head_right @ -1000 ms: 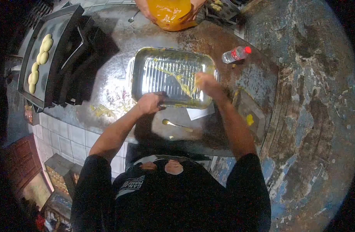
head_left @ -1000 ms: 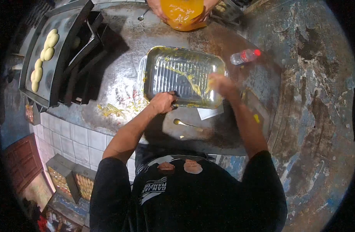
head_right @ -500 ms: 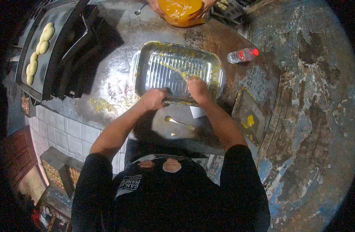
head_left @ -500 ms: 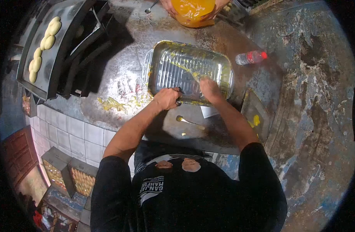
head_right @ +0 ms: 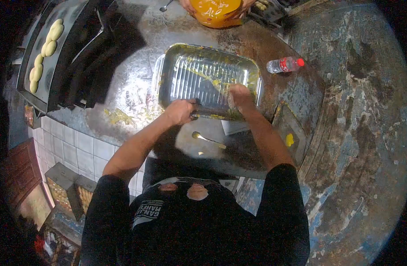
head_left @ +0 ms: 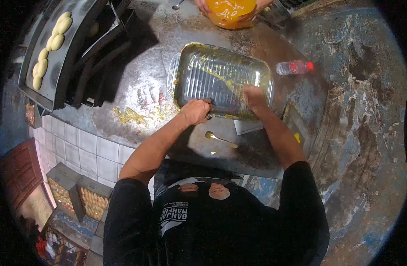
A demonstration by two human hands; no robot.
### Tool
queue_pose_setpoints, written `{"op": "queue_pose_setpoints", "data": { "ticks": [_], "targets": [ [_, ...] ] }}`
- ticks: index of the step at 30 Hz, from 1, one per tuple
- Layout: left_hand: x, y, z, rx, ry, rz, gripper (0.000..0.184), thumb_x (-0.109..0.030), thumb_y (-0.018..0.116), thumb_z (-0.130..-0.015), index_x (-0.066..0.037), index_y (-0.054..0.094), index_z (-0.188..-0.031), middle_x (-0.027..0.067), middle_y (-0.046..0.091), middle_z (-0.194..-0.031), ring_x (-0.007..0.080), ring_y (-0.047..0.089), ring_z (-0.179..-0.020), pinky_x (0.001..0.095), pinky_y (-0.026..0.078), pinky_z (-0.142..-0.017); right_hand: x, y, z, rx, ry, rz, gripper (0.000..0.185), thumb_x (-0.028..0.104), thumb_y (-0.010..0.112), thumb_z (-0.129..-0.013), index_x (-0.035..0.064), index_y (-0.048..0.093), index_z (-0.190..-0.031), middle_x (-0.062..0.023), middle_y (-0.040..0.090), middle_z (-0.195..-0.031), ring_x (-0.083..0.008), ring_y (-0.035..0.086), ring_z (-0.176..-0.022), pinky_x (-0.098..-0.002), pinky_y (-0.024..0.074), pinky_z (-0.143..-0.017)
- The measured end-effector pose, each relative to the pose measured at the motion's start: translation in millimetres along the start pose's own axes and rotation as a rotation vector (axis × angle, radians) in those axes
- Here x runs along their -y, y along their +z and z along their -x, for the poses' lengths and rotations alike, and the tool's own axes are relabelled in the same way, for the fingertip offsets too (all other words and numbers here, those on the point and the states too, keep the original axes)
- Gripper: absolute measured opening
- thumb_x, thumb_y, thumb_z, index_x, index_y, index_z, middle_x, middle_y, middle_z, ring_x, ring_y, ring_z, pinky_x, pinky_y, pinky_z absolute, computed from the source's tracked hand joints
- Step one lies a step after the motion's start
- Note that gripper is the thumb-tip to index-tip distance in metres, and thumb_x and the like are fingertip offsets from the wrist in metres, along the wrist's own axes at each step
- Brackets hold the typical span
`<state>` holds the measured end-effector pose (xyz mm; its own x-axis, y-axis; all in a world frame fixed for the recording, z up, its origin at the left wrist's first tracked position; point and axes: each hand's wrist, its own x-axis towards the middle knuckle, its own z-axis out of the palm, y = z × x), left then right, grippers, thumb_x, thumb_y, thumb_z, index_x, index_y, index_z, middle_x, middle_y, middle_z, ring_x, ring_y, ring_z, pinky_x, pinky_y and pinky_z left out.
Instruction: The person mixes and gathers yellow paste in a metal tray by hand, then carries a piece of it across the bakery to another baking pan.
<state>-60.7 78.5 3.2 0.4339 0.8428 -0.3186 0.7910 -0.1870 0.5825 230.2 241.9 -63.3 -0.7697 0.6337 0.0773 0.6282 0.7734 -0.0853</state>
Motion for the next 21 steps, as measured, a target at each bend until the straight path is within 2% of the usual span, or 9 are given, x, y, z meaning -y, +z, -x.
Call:
{"op": "queue_pose_setpoints", "data": {
  "ticks": [4,6,8,12,14,16,18,20,21],
  "targets": [
    [-3.9,-6.5,0.8,0.037,-0.016,-0.025,0.047,-0.023,0.075,-0.078,-0.015,0.068,-0.123,0.0134,0.066,-0.123,0.0373,0.070,-0.095,0.0493,0.056,-0.087,-12.5,-38.9,0.7,-0.196,-0.103,-0.069,0.005,0.010,0.060,-0.081,0.0054,0.061,-0.083,-0.0147,0.060,-0.075,-0.0351,0.063,-0.069,-0.0466,0.0511,-0.061],
    [-4.2,-9.0,4.6,0.023,-0.008,0.016,0.045,-0.022,0.075,-0.079,-0.015,0.068,-0.123,0.0130,0.067,-0.121,0.0370,0.070,-0.095,0.0492,0.056,-0.087,-46.7,-58.6,-5.4,-0.115,-0.093,0.424,0.010,0.012,0.059,-0.084,0.0041,0.064,-0.088,-0.0185,0.064,-0.084,-0.0400,0.065,-0.078,-0.0478,0.0513,-0.066],
    [-2.2,-1.8,4.6,-0.008,0.002,0.039,0.041,-0.020,0.074,-0.078,-0.013,0.070,-0.118,0.0122,0.066,-0.120,0.0355,0.069,-0.098,0.0485,0.056,-0.089,-41.4,-131.0,-54.0,0.228,0.252,0.264,0.011,0.008,0.056,-0.086,-0.0002,0.064,-0.088,-0.0221,0.068,-0.085,-0.0372,0.069,-0.082,-0.0461,0.0531,-0.068],
    [-3.4,-0.3,2.9,-0.019,-0.034,0.041,0.036,-0.019,0.073,-0.077,-0.011,0.072,-0.112,0.0110,0.066,-0.118,0.0333,0.069,-0.100,0.0477,0.056,-0.090,-31.5,-192.5,-66.4,0.147,0.288,0.139,0.017,0.010,0.055,-0.090,-0.0019,0.066,-0.090,-0.0265,0.070,-0.094,-0.0377,0.071,-0.085,-0.0470,0.0543,-0.070],
    [-2.3,-1.4,2.2,-0.056,0.003,0.009,0.035,-0.023,0.076,-0.077,-0.012,0.072,-0.110,0.0127,0.067,-0.116,0.0338,0.069,-0.100,0.0469,0.055,-0.089,-5.2,-224.4,-43.6,-0.048,0.330,-0.279,0.019,0.014,0.057,-0.092,-0.0009,0.069,-0.093,-0.0183,0.073,-0.089,-0.0300,0.072,-0.081,-0.0417,0.0544,-0.069],
    [-18.1,-33.0,7.9,0.166,-0.063,-0.074,0.045,-0.029,0.080,-0.075,-0.009,0.070,-0.114,0.0153,0.068,-0.112,0.0351,0.069,-0.100,0.0458,0.054,-0.088,9.1,-235.6,-16.1,0.003,0.725,-0.781,0.021,0.016,0.061,-0.093,0.0013,0.069,-0.105,-0.0086,0.072,-0.090,-0.0191,0.069,-0.080,-0.0350,0.0535,-0.070],
    [-40.4,-59.2,27.1,0.179,-0.059,-0.178,0.051,-0.032,0.080,-0.077,-0.004,0.066,-0.118,0.0184,0.068,-0.108,0.0363,0.068,-0.101,0.0442,0.053,-0.089,14.9,-222.6,28.1,-0.072,0.742,-1.273,0.023,0.012,0.063,-0.092,0.0027,0.067,-0.112,-0.0025,0.068,-0.095,-0.0115,0.062,-0.077,-0.0294,0.0516,-0.068],
    [-48.7,-64.3,51.0,-0.331,0.114,0.057,0.050,-0.032,0.077,-0.084,0.000,0.063,-0.120,0.0203,0.068,-0.111,0.0368,0.067,-0.102,0.0426,0.052,-0.090,48.1,-211.1,66.1,-0.057,0.811,-1.389,0.024,0.008,0.064,-0.091,0.0010,0.064,-0.114,-0.0045,0.067,-0.099,-0.0109,0.060,-0.074,-0.0278,0.0504,-0.065],
    [-58.5,-69.7,62.0,-0.321,0.047,0.155,0.041,-0.030,0.075,-0.088,-0.002,0.066,-0.115,0.0213,0.067,-0.111,0.0414,0.063,-0.105,0.0488,0.052,-0.089,53.4,-203.8,81.5,-0.085,0.816,-1.415,0.024,0.008,0.064,-0.091,0.0010,0.064,-0.114,-0.0045,0.067,-0.099,-0.0109,0.060,-0.074,-0.0278,0.0504,-0.065]
  ]
}}
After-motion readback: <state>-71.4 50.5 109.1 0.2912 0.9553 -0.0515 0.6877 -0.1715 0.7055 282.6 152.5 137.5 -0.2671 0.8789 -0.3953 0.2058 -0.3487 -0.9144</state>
